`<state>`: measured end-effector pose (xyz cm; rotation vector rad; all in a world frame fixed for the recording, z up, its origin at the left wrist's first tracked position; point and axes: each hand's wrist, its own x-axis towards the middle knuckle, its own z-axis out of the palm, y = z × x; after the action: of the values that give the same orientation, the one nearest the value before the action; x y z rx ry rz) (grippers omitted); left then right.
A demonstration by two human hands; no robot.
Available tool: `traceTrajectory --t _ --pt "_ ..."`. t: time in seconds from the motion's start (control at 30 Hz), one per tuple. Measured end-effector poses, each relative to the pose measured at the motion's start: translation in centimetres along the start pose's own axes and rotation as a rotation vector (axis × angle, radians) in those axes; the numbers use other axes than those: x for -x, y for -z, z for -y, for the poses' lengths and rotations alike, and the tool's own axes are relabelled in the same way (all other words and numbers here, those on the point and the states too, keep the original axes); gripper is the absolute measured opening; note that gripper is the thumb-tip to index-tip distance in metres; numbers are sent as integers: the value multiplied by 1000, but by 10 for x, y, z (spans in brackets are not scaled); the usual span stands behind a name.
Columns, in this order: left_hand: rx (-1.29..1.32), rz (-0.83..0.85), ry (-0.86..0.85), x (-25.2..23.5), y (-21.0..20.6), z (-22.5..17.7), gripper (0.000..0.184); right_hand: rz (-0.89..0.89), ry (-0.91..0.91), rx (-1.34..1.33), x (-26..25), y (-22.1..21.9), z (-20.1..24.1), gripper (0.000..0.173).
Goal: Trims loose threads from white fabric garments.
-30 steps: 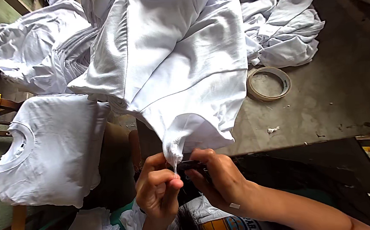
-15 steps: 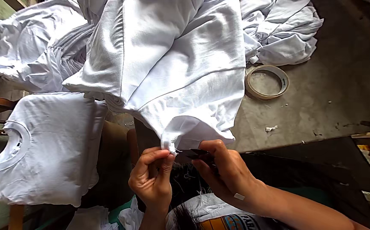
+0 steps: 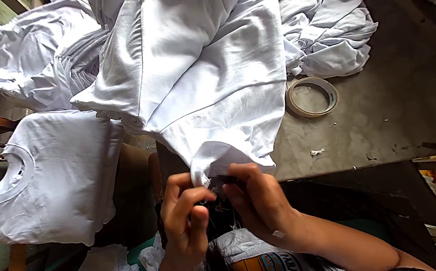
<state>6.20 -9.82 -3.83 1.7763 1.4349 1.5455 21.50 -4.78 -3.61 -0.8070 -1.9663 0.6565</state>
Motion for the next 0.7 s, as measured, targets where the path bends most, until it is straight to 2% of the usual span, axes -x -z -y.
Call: traceTrajectory --t 0.07,0.1,0.13,0.17,0.2,0.23,0.3,0.33,0.37,0.4,0.47,0.5,0.53,0.6,0.63,0.67,0.7 --pt "-213 220 -27 -22 5 -4 70 -100 -15 -84 0 13 -7 16" --pt "-200 320 -43 -38 9 -5 72 -150 -10 -118 -1 21 -9 15" --pt "-78 369 -28 -58 20 -4 68 -201 3 -134 -3 29 -10 15" --pt "133 315 24 -81 38 1 60 -253 20 -132 -5 36 -11 17" --pt "341 127 92 -104 59 6 46 -297 39 -121 -6 41 -13 19" --pt "379 -94 132 -127 82 10 38 -316 55 -105 -6 44 -16 20" --pt "325 -441 197 -146 113 23 36 -254 54 -48 -1 47 -27 22" --pt "228 -551 203 -145 114 27 38 -197 33 -14 3 45 -35 25" --pt "108 -590 165 -137 106 29 43 -131 5 42 6 42 -43 29" --pt "6 -564 90 -123 92 28 43 -73 -29 124 7 38 -50 34" --pt "-141 -380 -74 -86 54 27 36 26 -99 239 8 29 -62 42" --pt "-193 -268 -125 -69 35 30 35 56 -105 260 7 25 -66 38" --pt "-252 -165 -154 -54 16 34 38 31 -69 254 6 20 -69 26" --pt "-379 -25 -172 -36 -17 41 47 -28 82 168 5 18 -61 11" --pt "-420 -12 -183 -30 -27 46 45 -20 170 131 6 20 -51 9" --pt "-434 -53 -186 -27 -29 49 34 -3 264 118 6 24 -39 8" --pt "-415 -150 -178 -26 -24 50 24 -3 348 126 4 31 -28 7"
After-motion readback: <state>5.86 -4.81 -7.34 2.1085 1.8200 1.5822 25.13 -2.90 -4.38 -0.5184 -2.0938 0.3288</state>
